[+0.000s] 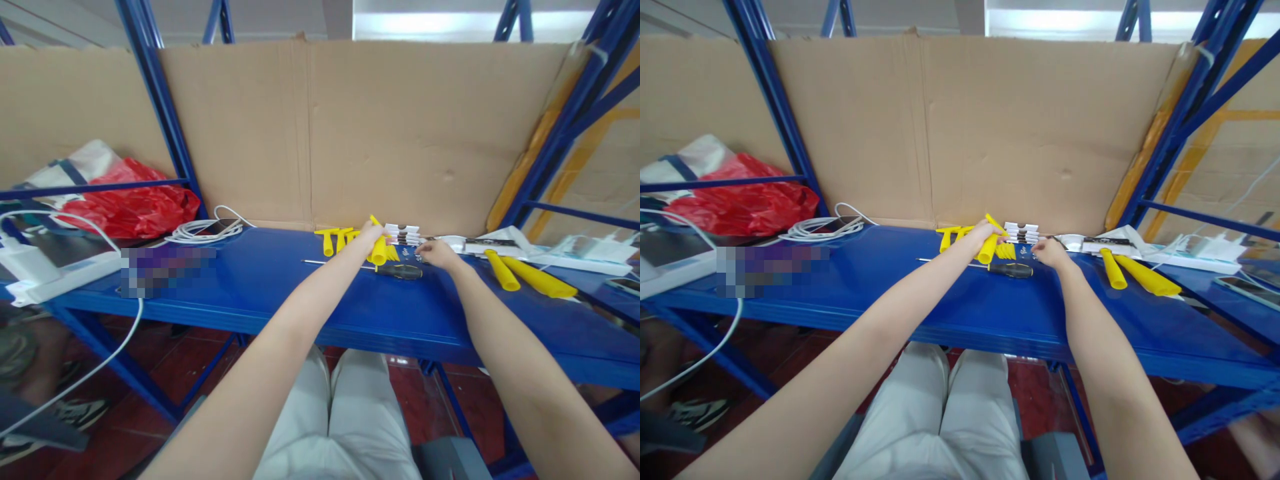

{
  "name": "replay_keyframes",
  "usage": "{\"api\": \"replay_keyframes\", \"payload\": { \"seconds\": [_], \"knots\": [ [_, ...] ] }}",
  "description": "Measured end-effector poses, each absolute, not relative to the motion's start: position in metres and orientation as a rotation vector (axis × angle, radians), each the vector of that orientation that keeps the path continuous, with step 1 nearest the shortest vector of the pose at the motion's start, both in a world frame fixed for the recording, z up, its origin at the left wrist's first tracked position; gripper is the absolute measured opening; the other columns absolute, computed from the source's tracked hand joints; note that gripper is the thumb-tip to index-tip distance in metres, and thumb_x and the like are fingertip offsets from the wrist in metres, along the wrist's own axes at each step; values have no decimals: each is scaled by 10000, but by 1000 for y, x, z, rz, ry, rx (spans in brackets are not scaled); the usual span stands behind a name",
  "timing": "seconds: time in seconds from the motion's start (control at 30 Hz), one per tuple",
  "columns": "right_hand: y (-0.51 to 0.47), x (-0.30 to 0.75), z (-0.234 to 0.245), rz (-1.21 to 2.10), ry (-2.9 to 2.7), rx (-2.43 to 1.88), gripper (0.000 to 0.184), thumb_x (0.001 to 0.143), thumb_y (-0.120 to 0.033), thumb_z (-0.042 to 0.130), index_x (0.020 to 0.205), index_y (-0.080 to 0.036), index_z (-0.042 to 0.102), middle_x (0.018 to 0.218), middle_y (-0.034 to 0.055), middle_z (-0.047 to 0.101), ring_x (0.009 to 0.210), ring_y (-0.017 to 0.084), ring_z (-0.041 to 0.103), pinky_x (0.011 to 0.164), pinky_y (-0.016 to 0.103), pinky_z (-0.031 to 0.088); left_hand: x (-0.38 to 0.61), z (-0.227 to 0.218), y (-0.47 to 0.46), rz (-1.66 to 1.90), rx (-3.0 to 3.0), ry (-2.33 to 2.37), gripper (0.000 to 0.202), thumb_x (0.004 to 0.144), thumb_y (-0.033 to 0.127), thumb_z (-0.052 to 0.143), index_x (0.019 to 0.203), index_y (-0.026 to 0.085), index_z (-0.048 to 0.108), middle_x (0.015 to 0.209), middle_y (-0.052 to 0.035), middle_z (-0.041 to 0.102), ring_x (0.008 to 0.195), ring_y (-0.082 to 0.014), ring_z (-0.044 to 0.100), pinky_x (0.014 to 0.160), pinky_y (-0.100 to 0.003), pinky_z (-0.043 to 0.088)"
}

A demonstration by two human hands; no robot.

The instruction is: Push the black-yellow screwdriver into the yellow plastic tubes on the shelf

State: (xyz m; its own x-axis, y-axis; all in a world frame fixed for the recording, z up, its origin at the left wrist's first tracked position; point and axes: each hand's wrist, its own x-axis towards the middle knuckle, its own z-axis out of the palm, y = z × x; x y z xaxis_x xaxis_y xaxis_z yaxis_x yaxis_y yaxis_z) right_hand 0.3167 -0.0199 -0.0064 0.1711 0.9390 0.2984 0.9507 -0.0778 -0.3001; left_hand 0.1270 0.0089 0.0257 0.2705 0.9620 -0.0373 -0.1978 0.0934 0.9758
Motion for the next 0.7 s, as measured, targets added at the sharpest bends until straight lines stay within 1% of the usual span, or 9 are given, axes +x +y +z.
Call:
{"api": "replay_keyframes", "payload": {
  "seconds": [0.07, 0.17, 0.23, 0.3, 0.33, 0.4, 0.47, 0.6, 0.7],
  "knots": [
    [-15, 317, -12, 45, -1901, -1992, 307, 771, -75, 538, 894, -168, 803, 855, 30, 767, 809, 175, 704, 749, 209, 518, 103, 27, 13, 1161, 1327, 946, 617, 690, -47, 589, 1268, 164, 549, 990, -74, 705, 667, -114, 659, 604, -208, 544],
    [-9, 315, -17, 85, -1975, -1954, 326, 756, -59, 532, 883, -173, 809, 883, 22, 771, 852, 175, 710, 799, 213, 523, 65, 27, 20, 1312, 1621, 956, 783, 657, -66, 581, 1384, 208, 479, 1240, -91, 667, 932, -180, 691, 802, -308, 581],
    [-6, 315, -18, 72, -1996, -1948, 349, 740, -51, 531, 905, -178, 812, 917, 26, 773, 887, 184, 712, 835, 223, 524, 40, 24, 24, 1381, 1848, 961, 797, 659, -78, 557, 1407, 187, 481, 1390, -103, 588, 1132, -210, 637, 962, -359, 534],
    [-5, 315, -18, 39, -2009, -1960, 385, 731, -46, 527, 956, -179, 810, 910, 29, 773, 883, 190, 713, 839, 233, 528, 18, 18, 26, 1433, 2125, 985, 744, 686, -77, 534, 1388, 170, 525, 1442, -98, 549, 1295, -217, 535, 1105, -380, 422],
    [-5, 315, -18, 21, -2004, -1974, 405, 733, -47, 523, 994, -175, 804, 889, 31, 772, 862, 191, 713, 827, 237, 532, 8, 13, 26, 1445, 2263, 1005, 721, 704, -73, 513, 1379, 178, 543, 1445, -86, 548, 1340, -212, 494, 1146, -389, 370],
    [-6, 316, -17, -9, -1977, -1991, 439, 744, -53, 514, 1071, -162, 784, 830, 33, 767, 792, 187, 708, 772, 238, 538, -9, 4, 21, 1356, 2519, 1093, 696, 738, -63, 482, 1378, 197, 562, 1473, -78, 523, 1385, -210, 447, 1167, -388, 339],
    [-7, 316, -16, -26, -1941, -1965, 439, 753, -63, 512, 1094, -155, 774, 793, 34, 759, 735, 179, 696, 722, 234, 533, -17, -5, 13, 1175, 2698, 1222, 681, 764, -54, 464, 1384, 207, 566, 1506, -92, 483, 1377, -219, 463, 1152, -383, 361],
    [-13, 307, -10, 12, -1863, -1809, 279, 799, -154, 546, 932, -138, 790, 851, 64, 758, 772, 183, 686, 732, 238, 516, -12, -12, -6, 848, 2928, 1344, 692, 805, -28, 438, 1413, 285, 539, 1554, -56, 422, 1335, -228, 511, 1108, -387, 417],
    [-20, 289, -4, 146, -1817, -1676, 241, 824, -261, 565, 846, -149, 777, 875, 62, 753, 857, 202, 677, 770, 262, 513, 3, -12, -18, 652, 3062, 1290, 694, 829, -21, 411, 1429, 313, 517, 1578, -47, 381, 1316, -236, 527, 1072, -398, 450]
  ]
}}
